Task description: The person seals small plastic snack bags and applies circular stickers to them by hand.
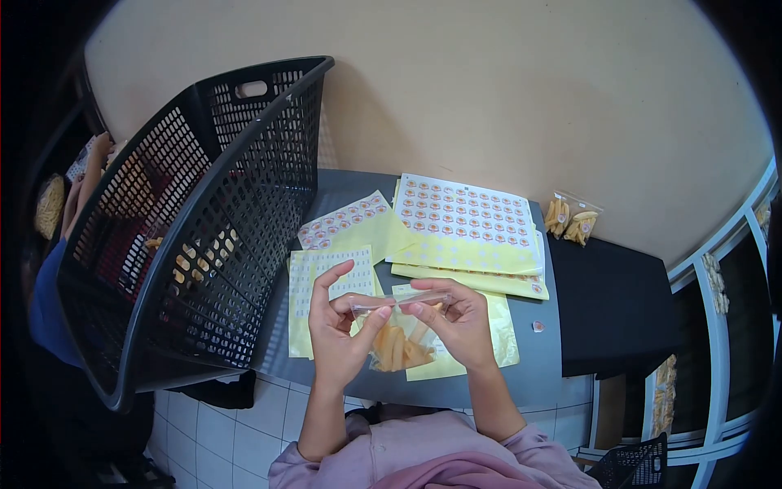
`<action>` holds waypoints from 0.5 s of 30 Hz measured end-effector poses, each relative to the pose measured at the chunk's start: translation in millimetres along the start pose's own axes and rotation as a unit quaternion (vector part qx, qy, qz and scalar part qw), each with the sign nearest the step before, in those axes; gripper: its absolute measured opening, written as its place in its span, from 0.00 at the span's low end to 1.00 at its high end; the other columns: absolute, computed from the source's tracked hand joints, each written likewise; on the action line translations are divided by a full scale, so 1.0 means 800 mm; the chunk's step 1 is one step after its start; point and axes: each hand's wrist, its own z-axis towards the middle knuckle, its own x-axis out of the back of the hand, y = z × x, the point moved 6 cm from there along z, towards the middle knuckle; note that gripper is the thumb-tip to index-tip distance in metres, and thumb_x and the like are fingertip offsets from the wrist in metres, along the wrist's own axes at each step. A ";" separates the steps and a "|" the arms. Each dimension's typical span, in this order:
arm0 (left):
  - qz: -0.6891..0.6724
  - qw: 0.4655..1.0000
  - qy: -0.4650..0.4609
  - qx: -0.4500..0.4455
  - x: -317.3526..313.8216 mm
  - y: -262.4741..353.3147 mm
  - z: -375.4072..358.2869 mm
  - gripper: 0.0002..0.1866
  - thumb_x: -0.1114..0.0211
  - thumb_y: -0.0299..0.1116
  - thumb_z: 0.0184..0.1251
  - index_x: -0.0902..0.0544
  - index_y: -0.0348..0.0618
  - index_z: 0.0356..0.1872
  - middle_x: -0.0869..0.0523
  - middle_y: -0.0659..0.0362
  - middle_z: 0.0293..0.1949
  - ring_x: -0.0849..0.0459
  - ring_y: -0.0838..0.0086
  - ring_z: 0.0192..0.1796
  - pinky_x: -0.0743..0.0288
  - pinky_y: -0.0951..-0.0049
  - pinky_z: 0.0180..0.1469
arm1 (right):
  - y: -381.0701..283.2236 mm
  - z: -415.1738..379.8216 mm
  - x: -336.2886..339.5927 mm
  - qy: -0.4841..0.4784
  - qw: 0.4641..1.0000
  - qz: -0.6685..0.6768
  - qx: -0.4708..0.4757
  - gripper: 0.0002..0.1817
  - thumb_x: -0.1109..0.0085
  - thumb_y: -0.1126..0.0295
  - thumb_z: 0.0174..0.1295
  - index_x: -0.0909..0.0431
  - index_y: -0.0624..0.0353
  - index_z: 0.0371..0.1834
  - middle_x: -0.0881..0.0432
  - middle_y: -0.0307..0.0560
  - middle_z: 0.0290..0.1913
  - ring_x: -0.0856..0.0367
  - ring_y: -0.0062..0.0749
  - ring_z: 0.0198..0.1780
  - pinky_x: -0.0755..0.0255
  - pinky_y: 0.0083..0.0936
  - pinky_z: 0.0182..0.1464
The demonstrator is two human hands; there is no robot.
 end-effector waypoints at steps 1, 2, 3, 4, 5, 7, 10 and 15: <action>-0.001 1.000 0.009 -0.005 0.000 0.001 -0.001 0.30 0.38 0.19 0.50 0.42 0.35 0.54 0.18 0.53 0.30 0.20 0.76 0.36 0.29 0.79 0.42 | 0.003 0.000 0.001 -0.013 1.000 0.017 0.003 0.14 0.40 0.77 0.50 0.26 0.64 0.41 0.20 0.44 0.34 0.23 0.19 0.38 0.33 0.15 0.41; -0.001 1.000 0.010 -0.004 -0.001 0.001 -0.001 0.30 0.38 0.19 0.50 0.42 0.35 0.54 0.18 0.53 0.30 0.20 0.76 0.36 0.29 0.79 0.42 | 0.006 0.000 0.002 -0.014 1.000 0.017 0.003 0.14 0.40 0.77 0.50 0.26 0.64 0.41 0.20 0.44 0.34 0.23 0.19 0.38 0.33 0.15 0.41; 0.007 1.000 -0.012 -0.010 -0.005 0.003 0.000 0.30 0.39 0.18 0.49 0.42 0.35 0.54 0.19 0.54 0.30 0.21 0.78 0.35 0.29 0.82 0.40 | 0.006 0.000 0.003 -0.013 0.999 0.030 0.018 0.12 0.40 0.78 0.50 0.25 0.64 0.39 0.21 0.44 0.35 0.24 0.20 0.39 0.33 0.16 0.42; 0.015 0.999 -0.034 -0.016 -0.009 0.004 0.000 0.30 0.39 0.18 0.48 0.41 0.34 0.54 0.20 0.56 0.30 0.22 0.79 0.34 0.29 0.84 0.38 | 0.005 -0.001 0.003 -0.012 0.998 0.043 0.033 0.10 0.41 0.78 0.51 0.25 0.65 0.37 0.21 0.44 0.37 0.24 0.21 0.40 0.32 0.17 0.43; 0.015 0.999 -0.034 -0.016 -0.011 0.005 0.000 0.30 0.39 0.18 0.48 0.41 0.34 0.54 0.20 0.56 0.30 0.22 0.79 0.34 0.29 0.84 0.38 | 0.004 -0.001 0.003 -0.013 0.998 0.043 0.033 0.10 0.41 0.78 0.51 0.25 0.65 0.37 0.21 0.44 0.37 0.24 0.21 0.40 0.32 0.17 0.43; 0.024 0.999 -0.042 -0.021 -0.016 0.009 0.001 0.29 0.39 0.18 0.48 0.40 0.35 0.54 0.21 0.57 0.30 0.23 0.80 0.35 0.30 0.84 0.38 | -0.005 -0.001 0.001 -0.013 0.997 0.035 0.062 0.09 0.41 0.78 0.51 0.25 0.65 0.36 0.22 0.44 0.38 0.24 0.21 0.39 0.32 0.17 0.43; 0.028 0.999 -0.021 -0.014 -0.017 0.009 0.002 0.29 0.38 0.19 0.47 0.39 0.34 0.53 0.21 0.58 0.29 0.23 0.80 0.35 0.30 0.83 0.39 | -0.014 -0.003 0.000 0.015 0.998 0.009 0.060 0.09 0.42 0.79 0.51 0.25 0.65 0.36 0.22 0.44 0.37 0.24 0.21 0.38 0.32 0.17 0.42; 0.033 0.998 -0.026 -0.049 -0.021 0.010 0.001 0.29 0.38 0.19 0.47 0.38 0.34 0.54 0.21 0.58 0.28 0.23 0.81 0.33 0.31 0.84 0.37 | -0.017 -0.006 0.001 -0.017 0.995 -0.001 0.098 0.07 0.42 0.80 0.50 0.24 0.65 0.33 0.22 0.44 0.35 0.24 0.21 0.36 0.31 0.16 0.40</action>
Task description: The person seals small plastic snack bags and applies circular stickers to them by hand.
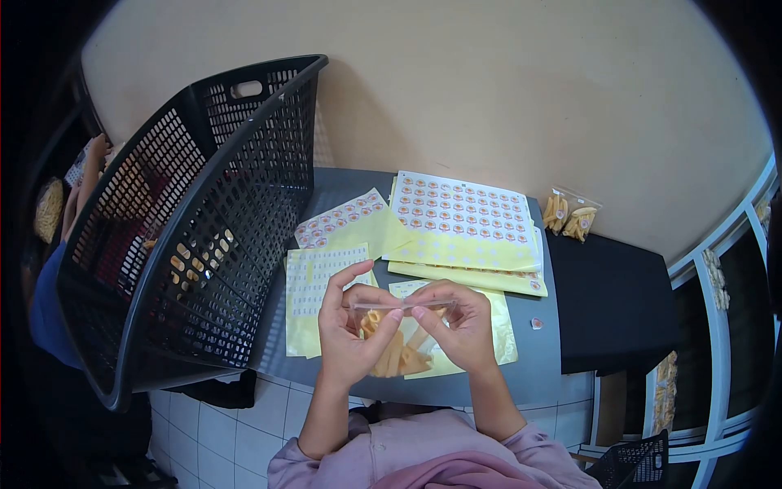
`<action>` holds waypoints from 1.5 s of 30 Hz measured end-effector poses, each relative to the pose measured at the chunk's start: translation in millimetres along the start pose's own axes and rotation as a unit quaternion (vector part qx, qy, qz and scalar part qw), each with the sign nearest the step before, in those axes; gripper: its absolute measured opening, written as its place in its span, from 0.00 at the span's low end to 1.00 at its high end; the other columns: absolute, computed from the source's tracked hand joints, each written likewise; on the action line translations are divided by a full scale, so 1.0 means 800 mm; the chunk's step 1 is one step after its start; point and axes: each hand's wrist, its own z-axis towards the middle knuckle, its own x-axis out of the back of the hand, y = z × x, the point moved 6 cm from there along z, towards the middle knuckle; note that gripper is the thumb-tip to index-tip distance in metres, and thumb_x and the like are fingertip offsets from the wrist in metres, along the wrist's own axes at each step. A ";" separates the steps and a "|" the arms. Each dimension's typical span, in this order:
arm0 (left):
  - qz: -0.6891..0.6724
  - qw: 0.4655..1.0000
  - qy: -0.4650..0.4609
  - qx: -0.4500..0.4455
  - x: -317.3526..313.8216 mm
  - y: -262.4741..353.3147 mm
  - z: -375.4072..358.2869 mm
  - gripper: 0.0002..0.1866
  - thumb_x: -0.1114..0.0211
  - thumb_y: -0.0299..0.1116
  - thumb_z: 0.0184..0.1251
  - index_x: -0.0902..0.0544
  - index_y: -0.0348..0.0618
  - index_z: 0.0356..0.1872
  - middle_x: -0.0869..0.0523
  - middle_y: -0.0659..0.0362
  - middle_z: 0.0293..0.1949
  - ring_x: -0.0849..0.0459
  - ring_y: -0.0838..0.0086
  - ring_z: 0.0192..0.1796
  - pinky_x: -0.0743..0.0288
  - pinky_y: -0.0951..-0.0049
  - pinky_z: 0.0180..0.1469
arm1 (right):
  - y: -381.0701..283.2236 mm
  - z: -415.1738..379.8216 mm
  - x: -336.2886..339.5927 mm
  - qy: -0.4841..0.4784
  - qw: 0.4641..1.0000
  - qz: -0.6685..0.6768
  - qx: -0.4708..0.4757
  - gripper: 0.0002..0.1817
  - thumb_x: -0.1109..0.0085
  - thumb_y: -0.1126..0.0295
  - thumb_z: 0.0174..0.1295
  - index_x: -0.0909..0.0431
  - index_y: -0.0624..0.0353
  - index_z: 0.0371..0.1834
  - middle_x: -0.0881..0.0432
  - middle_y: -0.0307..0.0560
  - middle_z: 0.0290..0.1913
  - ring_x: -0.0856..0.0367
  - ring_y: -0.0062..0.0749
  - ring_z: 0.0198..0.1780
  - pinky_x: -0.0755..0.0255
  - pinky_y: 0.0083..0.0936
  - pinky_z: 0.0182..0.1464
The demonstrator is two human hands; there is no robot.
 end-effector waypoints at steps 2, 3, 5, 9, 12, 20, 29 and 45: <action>-0.001 1.000 -0.006 -0.008 -0.002 0.003 0.001 0.29 0.38 0.19 0.47 0.38 0.34 0.54 0.21 0.58 0.27 0.23 0.81 0.33 0.31 0.84 0.37 | -0.003 0.000 0.000 -0.005 1.000 0.000 0.007 0.06 0.42 0.80 0.49 0.24 0.65 0.32 0.21 0.44 0.34 0.24 0.20 0.36 0.31 0.16 0.40; 0.004 1.000 -0.011 -0.003 -0.004 0.004 0.001 0.29 0.38 0.19 0.47 0.38 0.34 0.54 0.21 0.58 0.27 0.23 0.82 0.32 0.31 0.85 0.37 | -0.005 0.000 -0.001 -0.009 1.000 -0.016 0.008 0.06 0.42 0.80 0.49 0.24 0.65 0.31 0.21 0.44 0.34 0.24 0.20 0.36 0.31 0.16 0.39; 0.010 1.000 -0.016 0.003 -0.007 0.004 0.002 0.29 0.38 0.19 0.48 0.38 0.34 0.54 0.20 0.59 0.27 0.23 0.82 0.32 0.31 0.85 0.37 | -0.006 0.000 -0.001 -0.012 0.999 -0.032 0.008 0.05 0.42 0.80 0.49 0.23 0.65 0.30 0.21 0.44 0.33 0.24 0.20 0.35 0.31 0.16 0.38; 0.028 1.000 -0.002 0.003 -0.007 0.003 0.002 0.30 0.37 0.20 0.48 0.38 0.33 0.54 0.20 0.59 0.26 0.22 0.82 0.31 0.31 0.85 0.36 | -0.008 0.002 0.002 0.008 0.998 -0.055 0.041 0.04 0.42 0.80 0.47 0.23 0.64 0.29 0.21 0.44 0.31 0.24 0.23 0.34 0.31 0.17 0.37; 0.028 1.000 0.011 0.002 -0.008 0.002 0.001 0.30 0.37 0.20 0.48 0.38 0.33 0.54 0.20 0.58 0.26 0.22 0.82 0.31 0.31 0.86 0.36 | -0.010 0.003 0.003 0.017 0.995 -0.077 0.055 0.04 0.41 0.79 0.47 0.23 0.64 0.27 0.21 0.45 0.30 0.23 0.24 0.33 0.30 0.18 0.36; 0.030 0.998 0.020 -0.044 -0.006 -0.003 0.001 0.27 0.37 0.18 0.49 0.37 0.33 0.52 0.19 0.56 0.28 0.20 0.79 0.34 0.29 0.83 0.38 | -0.012 0.005 0.004 0.026 0.993 -0.098 0.062 0.02 0.42 0.78 0.47 0.23 0.63 0.26 0.20 0.45 0.27 0.22 0.24 0.30 0.30 0.18 0.34; 0.011 0.999 0.016 -0.025 -0.004 -0.006 0.003 0.32 0.38 0.17 0.49 0.43 0.34 0.55 0.19 0.55 0.30 0.21 0.78 0.35 0.29 0.81 0.39 | -0.007 0.008 0.004 0.023 0.994 -0.087 0.066 0.03 0.41 0.79 0.47 0.23 0.64 0.26 0.21 0.46 0.27 0.22 0.24 0.30 0.30 0.17 0.35; 0.040 0.994 0.043 -0.093 0.020 -0.003 0.000 0.27 0.40 0.17 0.50 0.42 0.34 0.51 0.21 0.56 0.27 0.22 0.76 0.34 0.31 0.78 0.42 | -0.053 0.021 -0.022 -0.025 0.859 -0.468 0.206 0.04 0.39 0.68 0.45 0.24 0.48 0.24 0.24 0.31 0.33 0.31 0.32 0.52 0.72 0.54 0.63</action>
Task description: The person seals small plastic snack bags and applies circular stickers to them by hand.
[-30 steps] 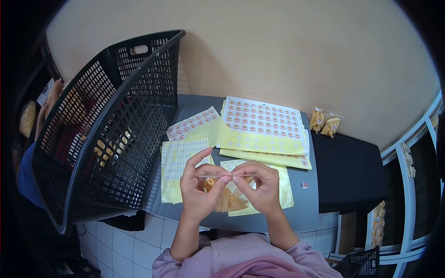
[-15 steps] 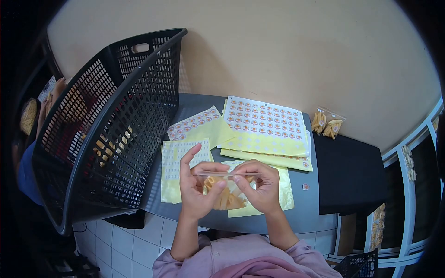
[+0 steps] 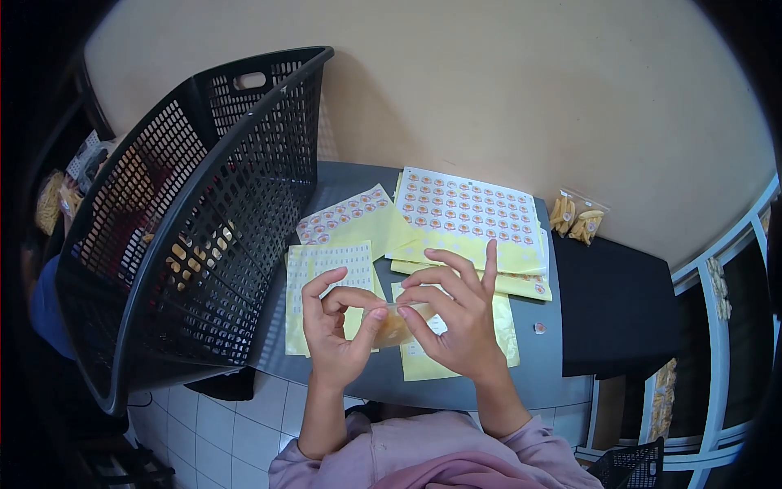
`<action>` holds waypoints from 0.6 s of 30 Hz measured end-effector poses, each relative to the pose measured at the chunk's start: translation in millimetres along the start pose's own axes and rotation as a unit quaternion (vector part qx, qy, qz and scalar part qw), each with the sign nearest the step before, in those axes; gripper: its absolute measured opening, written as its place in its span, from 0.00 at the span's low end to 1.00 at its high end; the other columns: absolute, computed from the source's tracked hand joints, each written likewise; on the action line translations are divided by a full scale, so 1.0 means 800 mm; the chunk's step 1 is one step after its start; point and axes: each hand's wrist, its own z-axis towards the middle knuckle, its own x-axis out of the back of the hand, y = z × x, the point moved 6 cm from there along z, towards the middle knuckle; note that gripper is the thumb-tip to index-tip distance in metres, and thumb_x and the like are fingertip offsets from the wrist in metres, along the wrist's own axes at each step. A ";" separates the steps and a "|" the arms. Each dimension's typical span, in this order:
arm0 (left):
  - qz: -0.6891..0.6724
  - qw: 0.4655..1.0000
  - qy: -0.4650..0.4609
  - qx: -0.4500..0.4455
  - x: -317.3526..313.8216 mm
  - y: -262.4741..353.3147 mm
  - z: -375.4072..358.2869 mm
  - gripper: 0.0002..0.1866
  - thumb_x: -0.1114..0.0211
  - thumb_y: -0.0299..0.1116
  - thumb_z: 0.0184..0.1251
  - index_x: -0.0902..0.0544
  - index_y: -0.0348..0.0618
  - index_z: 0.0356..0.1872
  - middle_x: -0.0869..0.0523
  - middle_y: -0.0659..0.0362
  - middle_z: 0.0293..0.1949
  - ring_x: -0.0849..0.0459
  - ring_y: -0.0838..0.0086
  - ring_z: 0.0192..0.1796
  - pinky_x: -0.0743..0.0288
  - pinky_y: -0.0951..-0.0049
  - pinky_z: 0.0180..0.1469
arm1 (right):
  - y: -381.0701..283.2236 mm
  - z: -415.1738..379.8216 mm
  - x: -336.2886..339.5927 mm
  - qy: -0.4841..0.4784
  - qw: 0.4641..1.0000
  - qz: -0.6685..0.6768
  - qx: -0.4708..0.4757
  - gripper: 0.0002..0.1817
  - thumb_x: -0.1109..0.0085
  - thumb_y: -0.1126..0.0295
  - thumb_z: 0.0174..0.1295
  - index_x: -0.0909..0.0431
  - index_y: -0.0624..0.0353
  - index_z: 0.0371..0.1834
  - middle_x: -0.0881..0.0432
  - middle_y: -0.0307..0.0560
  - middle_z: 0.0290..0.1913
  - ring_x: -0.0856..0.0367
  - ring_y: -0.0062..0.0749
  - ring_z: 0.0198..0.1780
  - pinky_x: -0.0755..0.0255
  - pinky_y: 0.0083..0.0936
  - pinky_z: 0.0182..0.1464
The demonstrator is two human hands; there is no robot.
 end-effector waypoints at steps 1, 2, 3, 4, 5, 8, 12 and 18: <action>0.007 1.000 0.000 -0.004 0.001 0.001 0.001 0.26 0.40 0.17 0.50 0.41 0.35 0.50 0.21 0.56 0.27 0.22 0.76 0.34 0.31 0.78 0.42 | 0.000 0.000 -0.004 -0.009 1.000 0.002 0.001 0.03 0.40 0.68 0.46 0.24 0.48 0.24 0.25 0.31 0.32 0.31 0.31 0.52 0.73 0.56 0.63; 0.007 1.000 0.000 -0.004 0.002 0.001 0.001 0.26 0.40 0.17 0.50 0.41 0.35 0.50 0.21 0.56 0.27 0.22 0.76 0.34 0.31 0.78 0.42 | 0.000 0.000 -0.006 -0.009 1.000 0.002 0.001 0.03 0.40 0.68 0.46 0.24 0.48 0.24 0.25 0.31 0.32 0.31 0.31 0.52 0.73 0.56 0.63; 0.011 1.000 -0.003 -0.007 0.002 0.001 0.001 0.26 0.40 0.17 0.50 0.41 0.35 0.49 0.21 0.56 0.26 0.22 0.76 0.34 0.31 0.78 0.42 | 0.000 -0.001 -0.007 -0.005 1.000 0.002 -0.001 0.03 0.40 0.68 0.46 0.24 0.48 0.23 0.25 0.30 0.32 0.31 0.30 0.51 0.74 0.55 0.63; 0.014 1.000 -0.007 -0.010 0.003 0.002 0.001 0.25 0.40 0.17 0.50 0.40 0.35 0.49 0.21 0.56 0.26 0.22 0.75 0.34 0.31 0.78 0.42 | 0.000 -0.002 -0.007 -0.001 1.000 0.002 -0.004 0.02 0.40 0.68 0.47 0.24 0.48 0.23 0.25 0.29 0.31 0.31 0.30 0.51 0.75 0.55 0.63; 0.014 1.000 -0.008 -0.010 0.003 0.001 0.001 0.25 0.40 0.17 0.50 0.40 0.35 0.49 0.21 0.56 0.26 0.22 0.75 0.34 0.31 0.78 0.42 | -0.001 -0.002 -0.008 -0.001 1.000 0.001 -0.004 0.02 0.40 0.68 0.47 0.24 0.48 0.23 0.25 0.29 0.31 0.31 0.30 0.51 0.75 0.55 0.63; 0.012 1.000 -0.014 -0.022 0.002 -0.002 0.001 0.25 0.40 0.16 0.49 0.40 0.35 0.48 0.21 0.56 0.26 0.22 0.75 0.34 0.31 0.78 0.42 | -0.004 0.000 -0.007 0.009 1.000 -0.003 -0.007 0.02 0.40 0.69 0.47 0.24 0.48 0.22 0.25 0.28 0.31 0.30 0.29 0.51 0.77 0.55 0.63; 0.006 1.000 -0.014 -0.002 0.003 -0.004 0.005 0.27 0.39 0.17 0.49 0.41 0.34 0.51 0.21 0.57 0.26 0.22 0.75 0.34 0.31 0.78 0.42 | -0.006 0.000 -0.010 0.019 1.000 -0.023 -0.002 0.02 0.40 0.69 0.47 0.24 0.48 0.22 0.25 0.28 0.30 0.30 0.28 0.51 0.78 0.56 0.62; 0.034 0.999 -0.031 0.002 -0.002 -0.001 0.012 0.38 0.39 0.18 0.47 0.49 0.32 0.59 0.21 0.56 0.27 0.21 0.75 0.34 0.29 0.77 0.42 | -0.006 0.002 -0.013 0.011 0.999 -0.043 0.004 0.01 0.42 0.69 0.48 0.24 0.48 0.24 0.25 0.28 0.31 0.30 0.29 0.52 0.79 0.57 0.62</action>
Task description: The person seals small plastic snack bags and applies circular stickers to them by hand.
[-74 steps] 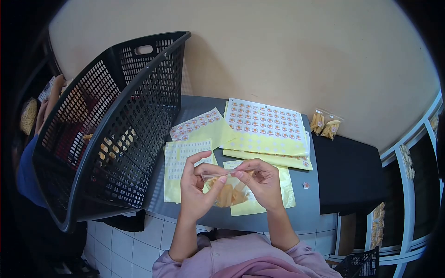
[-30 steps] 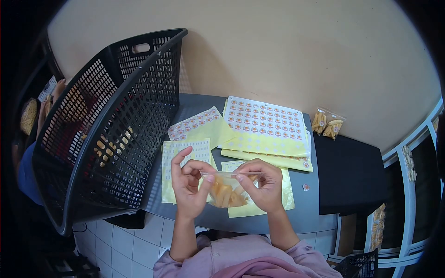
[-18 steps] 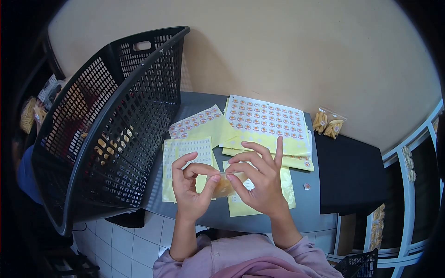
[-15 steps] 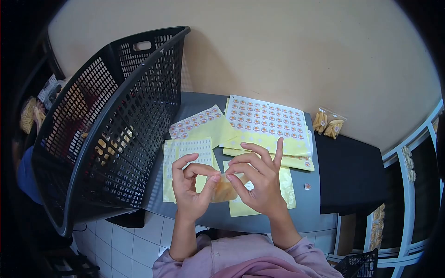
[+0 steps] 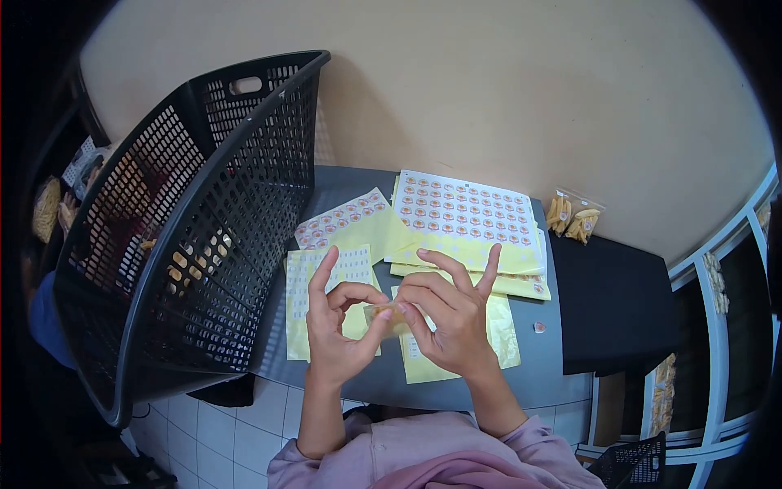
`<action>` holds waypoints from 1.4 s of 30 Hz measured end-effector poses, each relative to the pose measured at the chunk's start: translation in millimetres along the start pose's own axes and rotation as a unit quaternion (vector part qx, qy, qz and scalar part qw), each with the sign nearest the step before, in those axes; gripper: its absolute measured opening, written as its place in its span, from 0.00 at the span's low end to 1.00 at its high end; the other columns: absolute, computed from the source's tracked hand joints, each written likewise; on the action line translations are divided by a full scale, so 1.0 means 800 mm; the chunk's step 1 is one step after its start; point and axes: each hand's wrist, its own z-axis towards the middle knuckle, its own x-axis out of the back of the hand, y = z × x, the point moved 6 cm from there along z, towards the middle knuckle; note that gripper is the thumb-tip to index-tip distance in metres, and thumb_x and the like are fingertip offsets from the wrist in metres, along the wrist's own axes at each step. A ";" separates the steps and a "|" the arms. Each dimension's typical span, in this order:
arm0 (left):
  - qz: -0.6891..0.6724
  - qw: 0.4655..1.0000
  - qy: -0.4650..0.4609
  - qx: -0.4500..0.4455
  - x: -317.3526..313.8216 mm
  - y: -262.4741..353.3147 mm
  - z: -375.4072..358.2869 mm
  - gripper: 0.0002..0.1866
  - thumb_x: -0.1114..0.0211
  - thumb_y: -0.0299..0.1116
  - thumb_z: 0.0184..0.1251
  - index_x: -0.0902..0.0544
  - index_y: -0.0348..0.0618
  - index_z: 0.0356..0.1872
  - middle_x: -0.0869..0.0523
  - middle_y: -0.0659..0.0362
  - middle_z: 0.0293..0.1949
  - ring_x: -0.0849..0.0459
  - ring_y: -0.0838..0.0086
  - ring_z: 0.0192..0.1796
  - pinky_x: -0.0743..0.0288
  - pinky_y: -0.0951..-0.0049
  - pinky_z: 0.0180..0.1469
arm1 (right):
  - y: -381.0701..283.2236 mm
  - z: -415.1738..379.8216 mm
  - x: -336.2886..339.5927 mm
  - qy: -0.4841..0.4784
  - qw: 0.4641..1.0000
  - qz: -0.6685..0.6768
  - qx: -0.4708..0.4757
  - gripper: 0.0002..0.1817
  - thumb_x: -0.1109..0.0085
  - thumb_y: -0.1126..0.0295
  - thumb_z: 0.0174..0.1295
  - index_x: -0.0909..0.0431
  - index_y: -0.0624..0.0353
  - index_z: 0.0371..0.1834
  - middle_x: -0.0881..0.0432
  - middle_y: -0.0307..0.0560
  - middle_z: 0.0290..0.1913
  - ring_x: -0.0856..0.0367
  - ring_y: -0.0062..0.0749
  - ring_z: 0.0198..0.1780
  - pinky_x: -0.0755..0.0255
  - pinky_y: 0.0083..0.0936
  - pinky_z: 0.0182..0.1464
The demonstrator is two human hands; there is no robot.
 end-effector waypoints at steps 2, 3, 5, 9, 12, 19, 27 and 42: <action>0.023 1.000 0.000 0.000 0.001 -0.001 0.000 0.39 0.39 0.18 0.46 0.50 0.32 0.60 0.20 0.56 0.27 0.21 0.75 0.33 0.29 0.77 0.42 | -0.001 0.000 -0.001 -0.004 1.000 -0.005 0.002 0.01 0.42 0.69 0.48 0.24 0.48 0.24 0.25 0.28 0.31 0.31 0.29 0.52 0.78 0.57 0.62; 0.054 0.998 -0.008 -0.021 0.001 0.002 0.001 0.38 0.38 0.18 0.46 0.49 0.32 0.60 0.20 0.56 0.26 0.20 0.75 0.32 0.29 0.77 0.41 | -0.002 0.000 -0.002 -0.007 1.000 -0.014 0.004 0.01 0.43 0.69 0.48 0.24 0.48 0.24 0.25 0.28 0.32 0.31 0.29 0.52 0.78 0.58 0.62; 0.085 0.995 -0.016 -0.043 0.002 0.005 0.002 0.37 0.38 0.18 0.46 0.47 0.32 0.59 0.20 0.56 0.26 0.20 0.75 0.32 0.29 0.77 0.41 | -0.001 0.000 -0.004 -0.010 1.000 -0.024 0.007 0.00 0.43 0.68 0.49 0.24 0.48 0.24 0.25 0.27 0.32 0.31 0.29 0.53 0.78 0.58 0.62; 0.088 0.996 -0.001 -0.035 0.005 0.004 0.001 0.34 0.39 0.17 0.47 0.44 0.32 0.57 0.19 0.56 0.25 0.20 0.75 0.32 0.29 0.77 0.41 | 0.001 0.002 -0.003 0.009 1.000 -0.003 -0.007 0.04 0.41 0.68 0.47 0.24 0.50 0.27 0.25 0.32 0.34 0.32 0.30 0.53 0.76 0.56 0.63; 0.035 0.999 0.020 -0.005 0.012 0.000 -0.001 0.32 0.40 0.16 0.47 0.43 0.32 0.56 0.20 0.56 0.26 0.20 0.75 0.33 0.29 0.77 0.42 | 0.019 0.000 0.007 0.064 0.989 0.107 -0.075 0.06 0.40 0.70 0.46 0.25 0.53 0.29 0.25 0.38 0.35 0.31 0.32 0.52 0.70 0.51 0.64; -0.013 0.998 0.004 0.060 0.012 0.000 0.003 0.21 0.40 0.17 0.48 0.31 0.35 0.47 0.22 0.57 0.26 0.22 0.75 0.32 0.29 0.76 0.40 | 0.054 -0.023 -0.020 0.025 0.930 0.335 -0.150 0.03 0.43 0.75 0.50 0.26 0.58 0.29 0.24 0.41 0.34 0.25 0.31 0.40 0.57 0.45 0.63; 0.298 0.944 -0.105 -0.092 -0.008 0.031 0.018 0.04 0.37 0.24 0.43 0.22 0.41 0.23 0.22 0.60 0.24 0.25 0.70 0.31 0.37 0.73 0.35 | 0.044 -0.024 -0.017 0.025 0.958 0.256 -0.128 0.02 0.44 0.73 0.51 0.27 0.56 0.27 0.24 0.39 0.32 0.25 0.30 0.39 0.58 0.46 0.63; 0.351 0.921 -0.119 -0.119 -0.027 0.045 0.018 0.05 0.37 0.26 0.44 0.25 0.43 0.24 0.24 0.63 0.25 0.28 0.70 0.33 0.44 0.72 0.36 | 0.039 -0.027 -0.020 0.038 0.963 0.244 -0.107 0.02 0.45 0.74 0.51 0.27 0.56 0.28 0.24 0.39 0.31 0.24 0.30 0.39 0.60 0.45 0.63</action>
